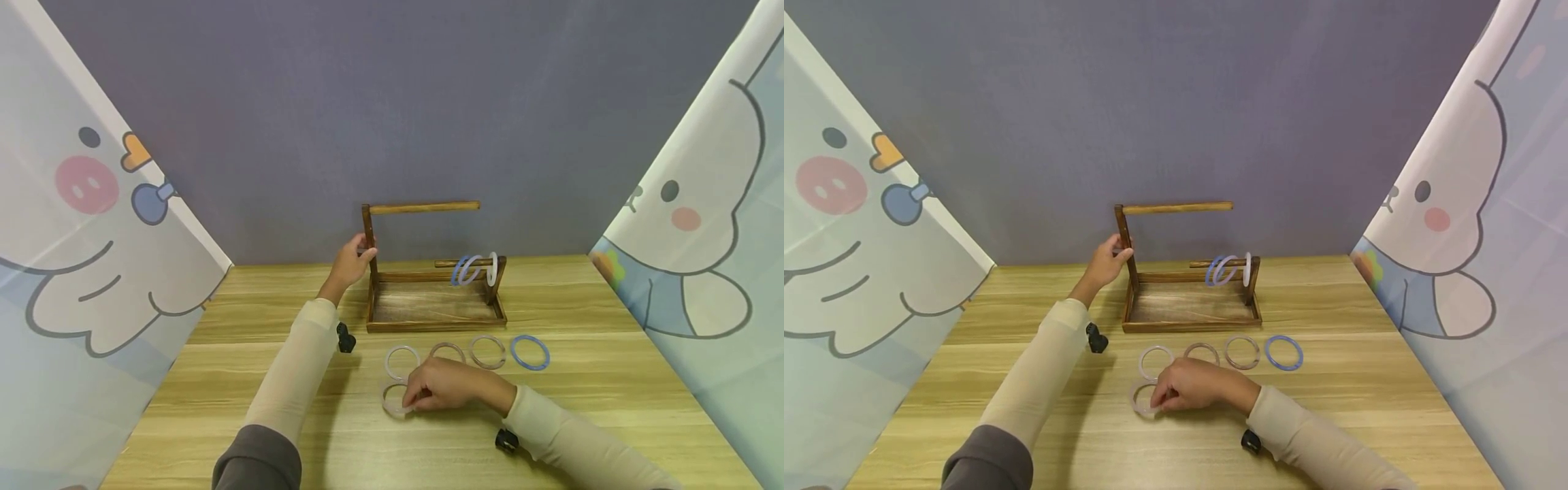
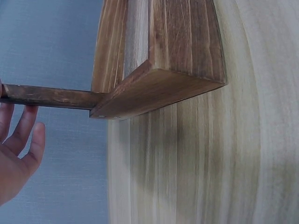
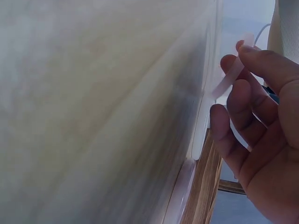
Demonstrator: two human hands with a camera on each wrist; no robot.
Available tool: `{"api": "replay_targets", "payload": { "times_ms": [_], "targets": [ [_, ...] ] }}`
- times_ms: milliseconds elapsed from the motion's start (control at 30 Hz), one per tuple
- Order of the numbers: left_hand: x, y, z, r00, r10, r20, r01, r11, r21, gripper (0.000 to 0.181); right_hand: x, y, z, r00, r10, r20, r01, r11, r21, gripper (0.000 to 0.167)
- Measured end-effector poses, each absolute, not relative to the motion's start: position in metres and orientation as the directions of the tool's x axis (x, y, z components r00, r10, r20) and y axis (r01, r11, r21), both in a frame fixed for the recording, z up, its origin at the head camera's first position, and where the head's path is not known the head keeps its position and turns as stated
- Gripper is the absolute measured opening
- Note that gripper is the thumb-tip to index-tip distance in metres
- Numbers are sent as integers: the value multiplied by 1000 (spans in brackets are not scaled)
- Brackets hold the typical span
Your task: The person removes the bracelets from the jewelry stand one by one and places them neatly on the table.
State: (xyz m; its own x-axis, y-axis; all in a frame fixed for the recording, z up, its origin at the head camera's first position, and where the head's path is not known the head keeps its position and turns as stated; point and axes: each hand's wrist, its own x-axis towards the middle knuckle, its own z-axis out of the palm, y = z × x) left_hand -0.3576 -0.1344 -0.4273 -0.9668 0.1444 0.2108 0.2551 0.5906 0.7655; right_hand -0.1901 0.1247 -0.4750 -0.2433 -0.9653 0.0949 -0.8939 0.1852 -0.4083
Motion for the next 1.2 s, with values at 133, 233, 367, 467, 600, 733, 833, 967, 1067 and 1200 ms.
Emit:
{"api": "replay_targets", "payload": {
  "times_ms": [133, 233, 367, 467, 600, 733, 833, 967, 1067, 1200],
  "targets": [
    [-358, -134, -428, -967, 143, 209, 253, 592, 765, 36, -188, 124, -475, -215, -973, 86, -909, 167, -381, 11],
    [-358, -134, -427, -968, 143, 207, 251, 592, 766, 36, -186, 124, -473, -218, -974, 64, -908, 178, -379, 10],
    [-357, -134, -427, -966, 149, 212, 258, 585, 769, 37, -184, 123, -472, -234, -972, 29, -901, 205, -382, 7],
    [-357, -135, -427, -964, 152, 217, 265, 584, 767, 37, -182, 123, -472, -243, -970, 15, -895, 218, -389, 6],
    [-357, -134, -427, -965, 150, 215, 262, 585, 767, 36, -180, 123, -475, -257, -966, -2, -885, 236, -402, 7],
    [-357, -134, -427, -967, 150, 208, 256, 586, 769, 36, -179, 123, -477, -262, -965, -12, -882, 245, -403, 8],
    [-357, -134, -427, -966, 153, 207, 257, 588, 767, 37, -178, 124, -476, -265, -964, -16, -884, 250, -396, 8],
    [-357, -134, -427, -966, 151, 207, 257, 592, 764, 37, -177, 125, -476, -273, -962, -32, -885, 264, -384, 8],
    [-356, -134, -426, -967, 148, 207, 255, 594, 763, 37, -175, 125, -475, -274, -961, -47, -891, 272, -364, 9],
    [-356, -134, -426, -968, 143, 208, 252, 598, 761, 37, -175, 125, -476, -273, -959, -73, -897, 281, -341, 11]
  ]
}}
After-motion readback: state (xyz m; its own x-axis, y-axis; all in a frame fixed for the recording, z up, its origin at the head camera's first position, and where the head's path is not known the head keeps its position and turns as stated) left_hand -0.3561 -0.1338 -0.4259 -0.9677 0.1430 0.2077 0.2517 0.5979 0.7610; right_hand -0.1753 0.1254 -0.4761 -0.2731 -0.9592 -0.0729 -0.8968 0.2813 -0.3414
